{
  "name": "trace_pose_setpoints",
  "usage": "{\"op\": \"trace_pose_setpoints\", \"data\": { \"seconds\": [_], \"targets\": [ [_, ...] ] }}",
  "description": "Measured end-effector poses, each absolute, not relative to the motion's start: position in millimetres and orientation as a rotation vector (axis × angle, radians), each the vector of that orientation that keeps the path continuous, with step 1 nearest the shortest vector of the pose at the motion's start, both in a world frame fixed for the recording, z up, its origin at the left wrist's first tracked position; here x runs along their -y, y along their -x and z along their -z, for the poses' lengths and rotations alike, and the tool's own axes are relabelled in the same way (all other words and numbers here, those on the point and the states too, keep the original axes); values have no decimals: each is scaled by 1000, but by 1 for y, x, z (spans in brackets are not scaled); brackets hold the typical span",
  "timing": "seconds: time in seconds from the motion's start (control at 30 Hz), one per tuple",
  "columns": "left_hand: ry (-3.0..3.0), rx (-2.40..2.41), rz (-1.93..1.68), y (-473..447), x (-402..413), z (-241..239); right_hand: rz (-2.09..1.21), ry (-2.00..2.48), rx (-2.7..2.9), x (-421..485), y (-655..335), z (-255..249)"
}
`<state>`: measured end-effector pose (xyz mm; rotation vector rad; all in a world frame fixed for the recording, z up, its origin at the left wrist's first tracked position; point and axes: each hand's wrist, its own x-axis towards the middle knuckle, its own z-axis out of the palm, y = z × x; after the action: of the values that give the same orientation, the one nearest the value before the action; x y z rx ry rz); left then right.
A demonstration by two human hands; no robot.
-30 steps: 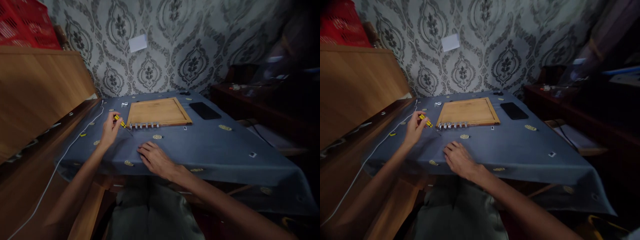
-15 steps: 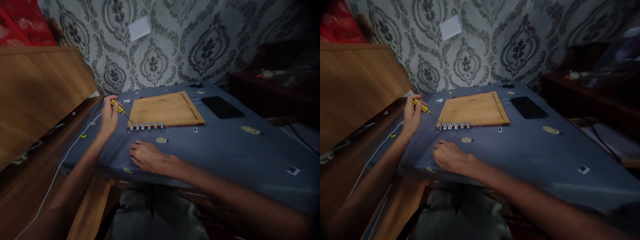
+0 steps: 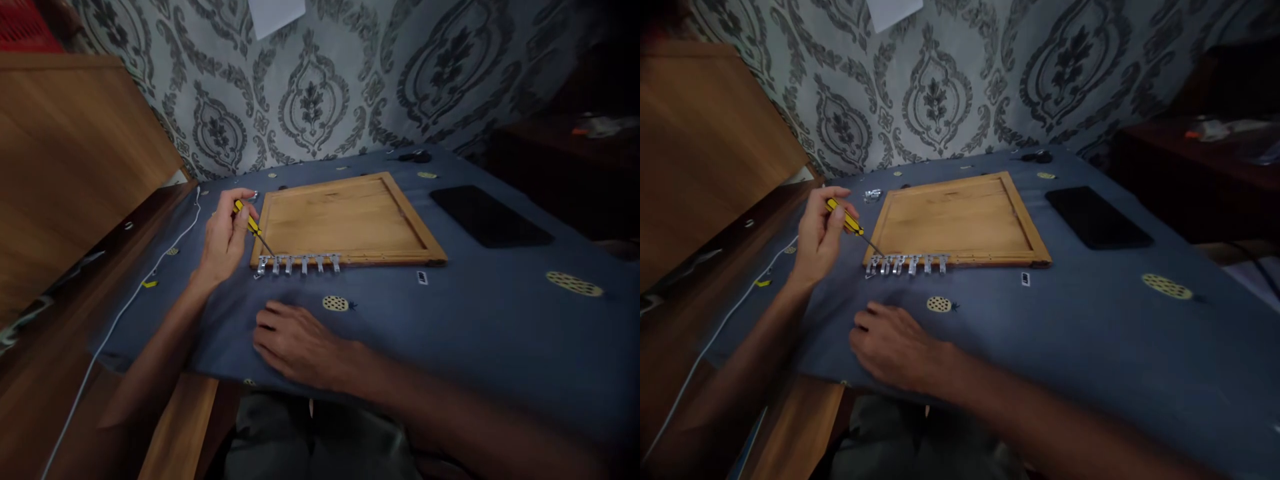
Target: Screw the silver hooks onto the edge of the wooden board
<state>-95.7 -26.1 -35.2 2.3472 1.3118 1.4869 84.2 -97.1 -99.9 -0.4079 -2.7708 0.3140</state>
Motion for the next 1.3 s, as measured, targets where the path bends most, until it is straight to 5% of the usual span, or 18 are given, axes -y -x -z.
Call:
{"op": "trace_pose_setpoints", "data": {
  "seconds": [1.0, 1.3],
  "targets": [
    [-2271, -1362, -1744, 102, 29, 46, -548, 346, 2663, 100, -91, 109],
    [-1774, -1309, -2006, 118, 13, 40, -773, 408, 2497, 95, -91, 108]
  ]
}}
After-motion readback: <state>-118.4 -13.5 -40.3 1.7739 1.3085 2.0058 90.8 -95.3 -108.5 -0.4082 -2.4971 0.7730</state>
